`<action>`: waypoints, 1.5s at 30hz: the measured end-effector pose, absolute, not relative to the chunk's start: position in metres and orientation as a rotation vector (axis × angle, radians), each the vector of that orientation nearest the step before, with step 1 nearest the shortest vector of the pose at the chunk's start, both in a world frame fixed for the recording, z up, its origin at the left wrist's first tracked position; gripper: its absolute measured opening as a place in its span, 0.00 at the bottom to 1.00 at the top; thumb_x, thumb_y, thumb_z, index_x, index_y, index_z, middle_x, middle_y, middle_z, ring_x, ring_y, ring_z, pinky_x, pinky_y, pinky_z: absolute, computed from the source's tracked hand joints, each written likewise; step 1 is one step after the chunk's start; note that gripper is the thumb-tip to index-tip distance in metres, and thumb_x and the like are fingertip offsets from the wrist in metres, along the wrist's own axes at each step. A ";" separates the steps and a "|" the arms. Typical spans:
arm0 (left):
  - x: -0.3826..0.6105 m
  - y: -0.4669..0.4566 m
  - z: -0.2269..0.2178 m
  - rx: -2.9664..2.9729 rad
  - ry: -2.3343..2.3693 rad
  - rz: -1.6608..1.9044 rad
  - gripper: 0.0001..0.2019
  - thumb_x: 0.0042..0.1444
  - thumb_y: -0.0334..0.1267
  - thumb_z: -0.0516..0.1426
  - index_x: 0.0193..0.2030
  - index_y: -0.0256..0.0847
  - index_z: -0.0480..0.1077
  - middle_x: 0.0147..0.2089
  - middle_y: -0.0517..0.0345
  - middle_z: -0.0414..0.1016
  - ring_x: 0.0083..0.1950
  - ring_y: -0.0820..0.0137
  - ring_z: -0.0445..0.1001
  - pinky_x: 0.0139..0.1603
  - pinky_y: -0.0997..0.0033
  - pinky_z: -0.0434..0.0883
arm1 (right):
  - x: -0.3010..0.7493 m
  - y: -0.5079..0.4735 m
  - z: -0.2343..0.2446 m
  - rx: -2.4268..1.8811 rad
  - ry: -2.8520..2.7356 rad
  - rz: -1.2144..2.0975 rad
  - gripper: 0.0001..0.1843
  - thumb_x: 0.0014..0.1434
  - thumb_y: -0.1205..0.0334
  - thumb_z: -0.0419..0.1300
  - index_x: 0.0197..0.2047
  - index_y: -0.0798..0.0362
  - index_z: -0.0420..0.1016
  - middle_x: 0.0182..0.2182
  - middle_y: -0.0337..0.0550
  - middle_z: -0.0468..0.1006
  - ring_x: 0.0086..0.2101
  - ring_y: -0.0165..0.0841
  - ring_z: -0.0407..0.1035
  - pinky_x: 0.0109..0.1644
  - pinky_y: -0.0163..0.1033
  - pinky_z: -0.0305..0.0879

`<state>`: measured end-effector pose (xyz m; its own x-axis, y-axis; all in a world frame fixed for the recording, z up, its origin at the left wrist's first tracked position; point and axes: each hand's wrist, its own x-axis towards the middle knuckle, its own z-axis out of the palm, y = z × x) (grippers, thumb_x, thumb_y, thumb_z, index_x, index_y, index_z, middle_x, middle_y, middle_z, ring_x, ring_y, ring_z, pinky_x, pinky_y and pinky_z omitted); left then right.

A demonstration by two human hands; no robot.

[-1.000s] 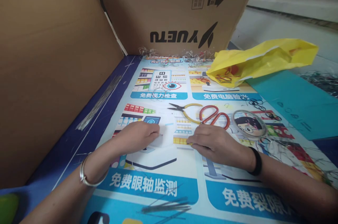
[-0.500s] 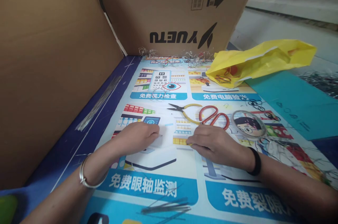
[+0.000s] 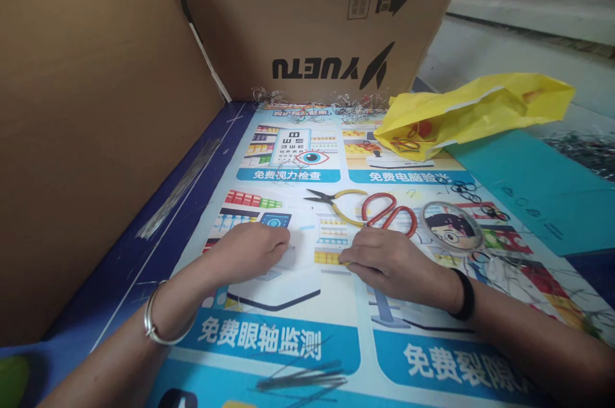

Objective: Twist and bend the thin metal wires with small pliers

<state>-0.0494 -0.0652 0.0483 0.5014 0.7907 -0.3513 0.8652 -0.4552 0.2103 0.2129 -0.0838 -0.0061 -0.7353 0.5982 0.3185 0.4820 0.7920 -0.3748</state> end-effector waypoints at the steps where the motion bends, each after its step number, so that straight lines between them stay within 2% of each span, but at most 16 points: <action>1: -0.049 -0.065 0.048 2.394 1.383 -0.295 0.13 0.57 0.39 0.43 0.26 0.40 0.63 0.25 0.56 0.68 0.25 0.71 0.60 0.26 0.70 0.46 | 0.213 -0.084 -0.006 -0.812 -2.557 0.373 0.11 0.59 0.65 0.51 0.41 0.52 0.74 0.30 0.44 0.74 0.34 0.30 0.66 0.37 0.34 0.60; 10: -0.045 -0.065 0.045 2.333 1.377 -0.220 0.13 0.58 0.40 0.43 0.27 0.40 0.63 0.25 0.57 0.68 0.26 0.71 0.62 0.26 0.71 0.49 | 0.212 -0.084 -0.002 -0.808 -2.549 0.378 0.11 0.59 0.65 0.51 0.41 0.52 0.74 0.30 0.44 0.74 0.33 0.30 0.66 0.37 0.34 0.61; 18: -0.032 -0.069 0.030 1.687 1.113 0.394 0.10 0.58 0.42 0.47 0.31 0.40 0.62 0.26 0.63 0.64 0.27 0.76 0.61 0.29 0.76 0.58 | 0.211 -0.084 0.000 -0.851 -2.587 0.394 0.12 0.60 0.65 0.50 0.40 0.52 0.74 0.29 0.43 0.73 0.33 0.29 0.65 0.36 0.34 0.59; 22: -0.025 -0.076 0.025 1.346 0.879 0.576 0.10 0.58 0.44 0.50 0.32 0.39 0.60 0.24 0.65 0.60 0.24 0.79 0.56 0.25 0.77 0.54 | 0.211 -0.085 0.001 -0.854 -2.597 0.389 0.12 0.60 0.65 0.50 0.40 0.52 0.74 0.29 0.42 0.72 0.33 0.29 0.65 0.36 0.33 0.58; 25: -0.021 -0.081 0.024 1.166 0.792 0.643 0.10 0.57 0.45 0.51 0.34 0.41 0.59 0.22 0.67 0.54 0.22 0.80 0.50 0.23 0.77 0.49 | 0.211 -0.085 0.001 -0.856 -2.595 0.369 0.12 0.59 0.66 0.50 0.39 0.51 0.74 0.28 0.42 0.72 0.32 0.29 0.65 0.36 0.33 0.58; 30: -0.016 -0.089 0.021 0.984 0.737 0.698 0.13 0.56 0.46 0.52 0.45 0.43 0.62 0.21 0.67 0.50 0.21 0.79 0.45 0.22 0.76 0.45 | 0.210 -0.087 0.003 -0.881 -2.605 0.278 0.12 0.59 0.65 0.50 0.40 0.51 0.74 0.28 0.41 0.73 0.32 0.30 0.66 0.36 0.34 0.59; 35: -0.017 -0.086 0.017 0.850 0.832 0.772 0.10 0.56 0.44 0.53 0.38 0.40 0.67 0.22 0.65 0.49 0.22 0.80 0.48 0.23 0.77 0.48 | 0.216 -0.084 0.015 -0.825 -2.710 0.242 0.13 0.61 0.63 0.48 0.39 0.52 0.74 0.31 0.41 0.75 0.36 0.29 0.66 0.39 0.33 0.59; 40: -0.021 -0.081 0.017 0.813 0.902 0.808 0.10 0.53 0.45 0.56 0.33 0.40 0.68 0.21 0.65 0.49 0.21 0.80 0.47 0.21 0.78 0.49 | 0.251 -0.072 0.056 -1.235 -2.721 0.137 0.12 0.60 0.63 0.49 0.37 0.52 0.74 0.34 0.41 0.75 0.35 0.28 0.66 0.36 0.32 0.57; 45: -0.022 -0.080 0.015 0.820 0.978 0.790 0.11 0.52 0.45 0.57 0.31 0.39 0.68 0.21 0.65 0.52 0.21 0.80 0.48 0.21 0.80 0.52 | 0.295 -0.058 0.081 -1.865 -2.829 -0.050 0.14 0.57 0.66 0.49 0.28 0.56 0.74 0.29 0.45 0.76 0.30 0.30 0.67 0.30 0.33 0.53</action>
<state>-0.0219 -0.0804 0.0154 0.3474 0.8563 -0.3823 -0.1940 0.4645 0.8641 0.2946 -0.0580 0.0809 -0.3728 0.9087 -0.1880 0.9014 0.4028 0.1591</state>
